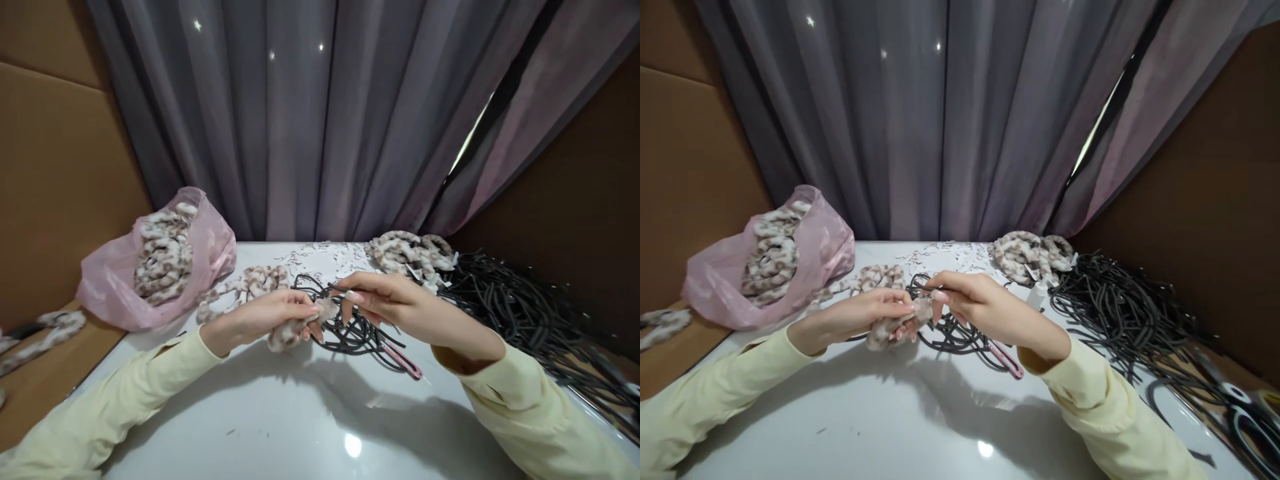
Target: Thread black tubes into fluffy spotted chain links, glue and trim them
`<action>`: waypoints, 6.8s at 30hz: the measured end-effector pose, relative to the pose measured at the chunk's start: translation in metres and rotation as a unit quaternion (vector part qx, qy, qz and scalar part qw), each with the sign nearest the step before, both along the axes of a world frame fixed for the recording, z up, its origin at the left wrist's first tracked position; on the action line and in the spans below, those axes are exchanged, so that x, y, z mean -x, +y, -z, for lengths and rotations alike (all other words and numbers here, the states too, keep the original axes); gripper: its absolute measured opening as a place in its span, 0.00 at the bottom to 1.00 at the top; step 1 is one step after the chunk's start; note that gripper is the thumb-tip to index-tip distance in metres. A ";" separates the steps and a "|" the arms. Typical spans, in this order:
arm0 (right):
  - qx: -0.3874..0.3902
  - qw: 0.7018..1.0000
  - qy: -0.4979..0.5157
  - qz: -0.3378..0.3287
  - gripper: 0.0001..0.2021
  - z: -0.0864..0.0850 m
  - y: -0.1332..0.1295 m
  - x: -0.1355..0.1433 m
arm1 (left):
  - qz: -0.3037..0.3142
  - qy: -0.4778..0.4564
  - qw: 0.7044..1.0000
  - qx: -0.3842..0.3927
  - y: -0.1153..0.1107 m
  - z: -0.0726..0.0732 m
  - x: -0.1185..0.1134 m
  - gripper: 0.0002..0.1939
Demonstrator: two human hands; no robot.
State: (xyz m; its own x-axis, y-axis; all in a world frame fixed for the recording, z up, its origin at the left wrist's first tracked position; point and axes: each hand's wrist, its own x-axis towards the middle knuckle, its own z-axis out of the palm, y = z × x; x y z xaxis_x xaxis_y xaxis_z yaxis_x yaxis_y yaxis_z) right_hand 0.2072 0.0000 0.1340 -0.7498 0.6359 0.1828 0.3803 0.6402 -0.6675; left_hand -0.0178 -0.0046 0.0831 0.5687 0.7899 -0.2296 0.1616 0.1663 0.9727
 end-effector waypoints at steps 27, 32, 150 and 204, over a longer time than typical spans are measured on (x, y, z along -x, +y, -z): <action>-0.150 0.988 -0.025 0.013 0.09 0.020 -0.013 0.022 | 0.007 0.034 0.999 -0.011 -0.011 -0.010 -0.005 0.14; -0.170 0.985 -0.019 0.019 0.08 0.022 -0.012 0.021 | 0.000 0.046 0.999 -0.015 -0.011 -0.009 -0.006 0.13; 0.341 0.925 0.159 0.054 0.20 0.050 -0.006 0.049 | -0.209 -0.182 0.960 0.027 0.003 0.007 -0.010 0.03; -0.233 0.969 -0.059 0.057 0.15 0.039 0.014 0.022 | -0.044 0.179 0.794 -0.580 -0.019 0.024 -0.009 0.11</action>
